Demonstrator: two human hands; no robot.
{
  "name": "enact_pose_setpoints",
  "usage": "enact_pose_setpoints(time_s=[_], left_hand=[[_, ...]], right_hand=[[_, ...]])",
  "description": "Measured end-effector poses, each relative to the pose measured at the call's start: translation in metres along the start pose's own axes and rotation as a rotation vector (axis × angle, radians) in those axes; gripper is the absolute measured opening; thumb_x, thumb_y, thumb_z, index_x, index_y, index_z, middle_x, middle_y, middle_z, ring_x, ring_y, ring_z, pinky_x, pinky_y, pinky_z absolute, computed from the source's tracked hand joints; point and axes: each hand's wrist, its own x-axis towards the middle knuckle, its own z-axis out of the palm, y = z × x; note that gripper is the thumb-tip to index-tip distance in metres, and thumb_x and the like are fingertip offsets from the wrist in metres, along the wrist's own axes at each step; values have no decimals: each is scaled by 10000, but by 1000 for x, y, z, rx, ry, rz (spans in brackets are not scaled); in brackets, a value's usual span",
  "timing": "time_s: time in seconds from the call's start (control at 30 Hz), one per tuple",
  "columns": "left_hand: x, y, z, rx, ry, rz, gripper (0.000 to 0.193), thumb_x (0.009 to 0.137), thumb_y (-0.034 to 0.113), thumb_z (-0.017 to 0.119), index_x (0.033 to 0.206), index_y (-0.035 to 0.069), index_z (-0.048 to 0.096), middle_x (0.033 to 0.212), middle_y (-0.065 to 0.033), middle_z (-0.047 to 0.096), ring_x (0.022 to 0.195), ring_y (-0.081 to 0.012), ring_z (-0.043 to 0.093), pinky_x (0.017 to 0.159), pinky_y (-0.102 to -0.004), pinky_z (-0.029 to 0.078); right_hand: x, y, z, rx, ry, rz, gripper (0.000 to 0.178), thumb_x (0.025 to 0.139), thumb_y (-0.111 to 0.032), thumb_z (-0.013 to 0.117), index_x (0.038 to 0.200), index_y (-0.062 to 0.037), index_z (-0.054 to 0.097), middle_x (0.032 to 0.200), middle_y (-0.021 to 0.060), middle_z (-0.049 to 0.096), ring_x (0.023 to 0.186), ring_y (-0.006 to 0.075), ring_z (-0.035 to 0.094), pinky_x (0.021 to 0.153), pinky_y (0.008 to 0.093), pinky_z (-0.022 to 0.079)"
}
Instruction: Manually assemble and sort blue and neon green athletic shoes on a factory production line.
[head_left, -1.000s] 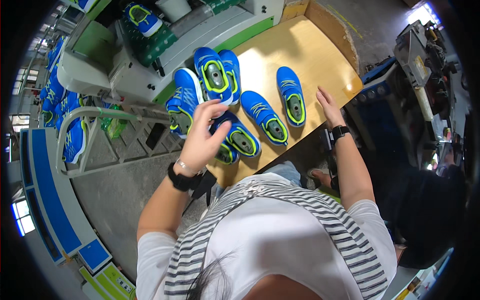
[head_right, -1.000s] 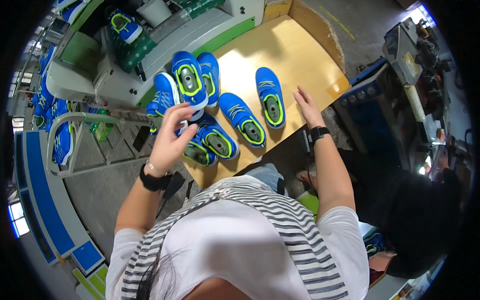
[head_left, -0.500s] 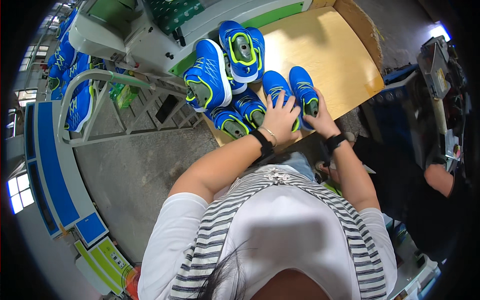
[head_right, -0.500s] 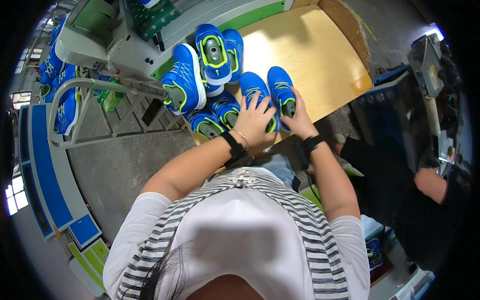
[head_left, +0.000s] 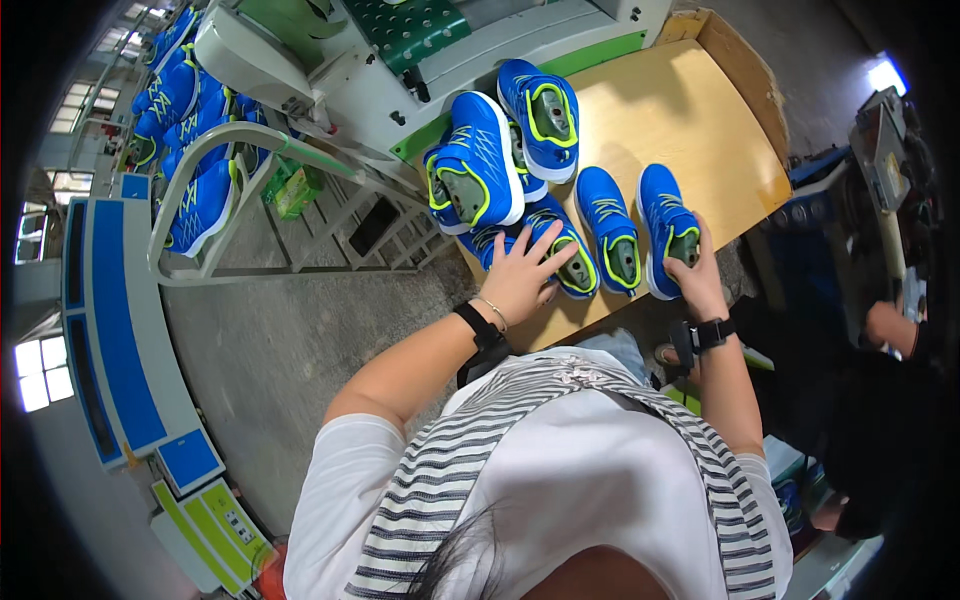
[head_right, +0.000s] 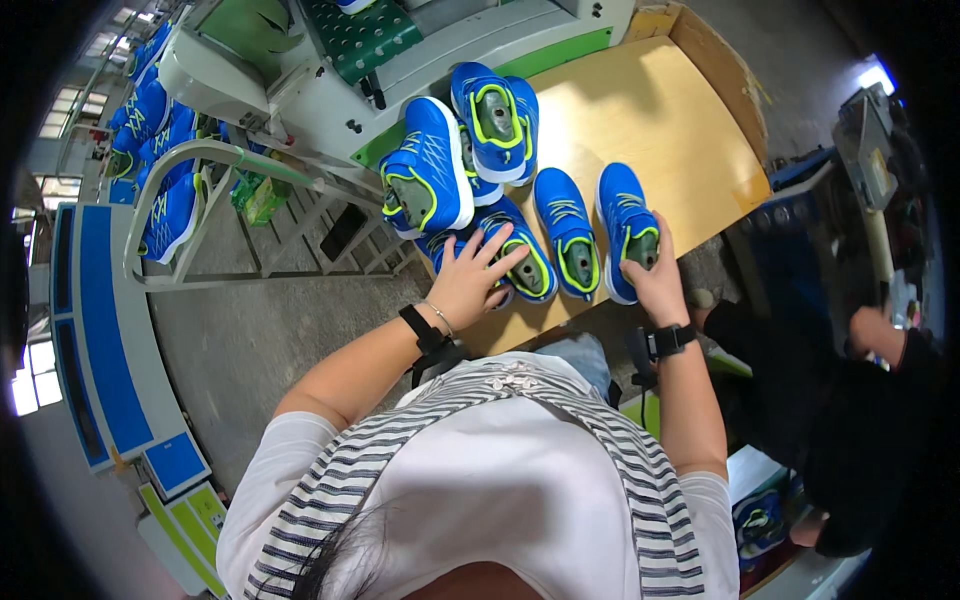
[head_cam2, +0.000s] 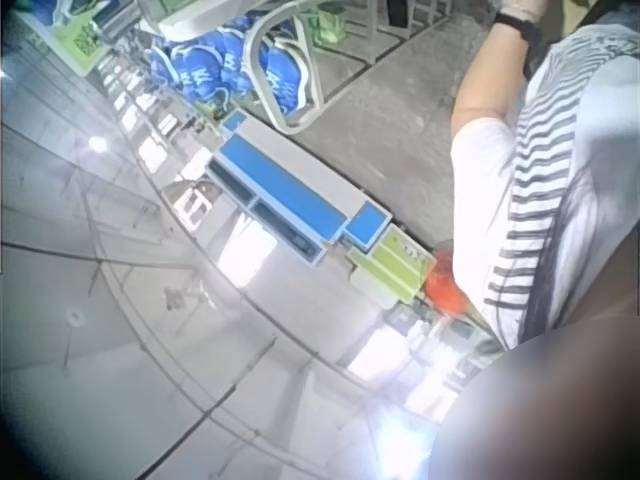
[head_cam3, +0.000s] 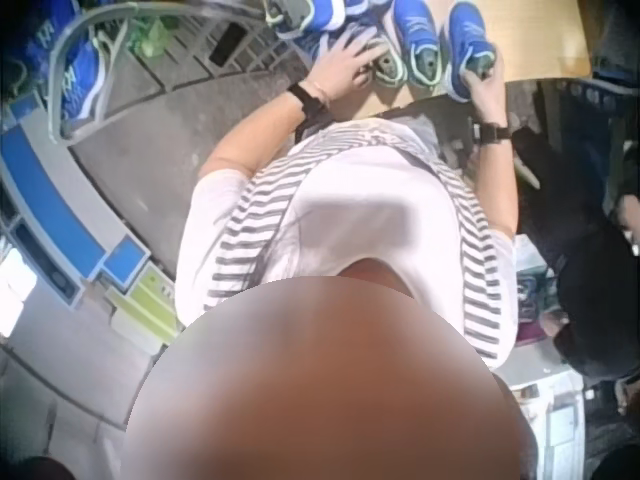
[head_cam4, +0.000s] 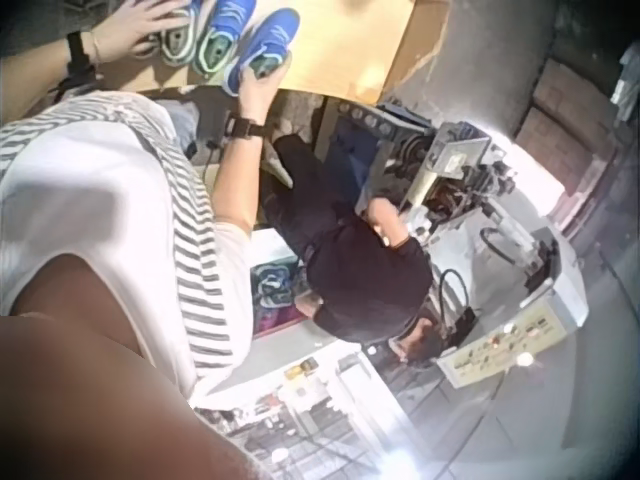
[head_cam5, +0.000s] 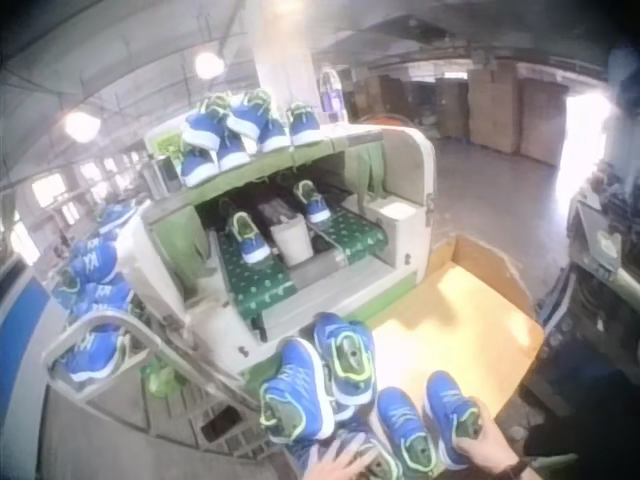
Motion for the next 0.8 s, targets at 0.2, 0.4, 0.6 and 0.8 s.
enact_pose_setpoints(time_s=[0.2,0.4,0.6,0.8], left_hand=[[-14,-22,11,-52,171,70,653,852,393,651,1438,198,439,1511,-149,366,1265,-331,459,1064,-543,302],[0,-1,14,39,161,199,730,856,420,638,1473,116,391,1539,-167,323,1399,-325,322,1096,-548,234],[-11,-22,42,203,139,123,759,949,445,505,1545,74,216,1612,-151,182,1452,-317,258,1108,-552,241],[-9,-15,43,239,203,214,777,961,458,478,1560,87,149,1625,-155,98,1478,-315,182,1117,-573,220]], right_hand=[[-41,-89,59,-195,3,-196,847,744,-55,731,1486,-47,324,1427,201,465,1322,274,463,1104,330,339],[-32,-39,83,-203,-80,-380,897,706,-103,707,1490,-33,275,1421,193,440,1319,276,423,1105,348,353],[-54,-83,114,-429,279,-176,627,739,-136,599,1357,-102,499,1111,228,660,1036,419,620,898,469,495],[-37,-78,126,-578,347,-269,545,698,-152,642,1241,-180,597,953,196,697,906,392,658,813,500,519]])
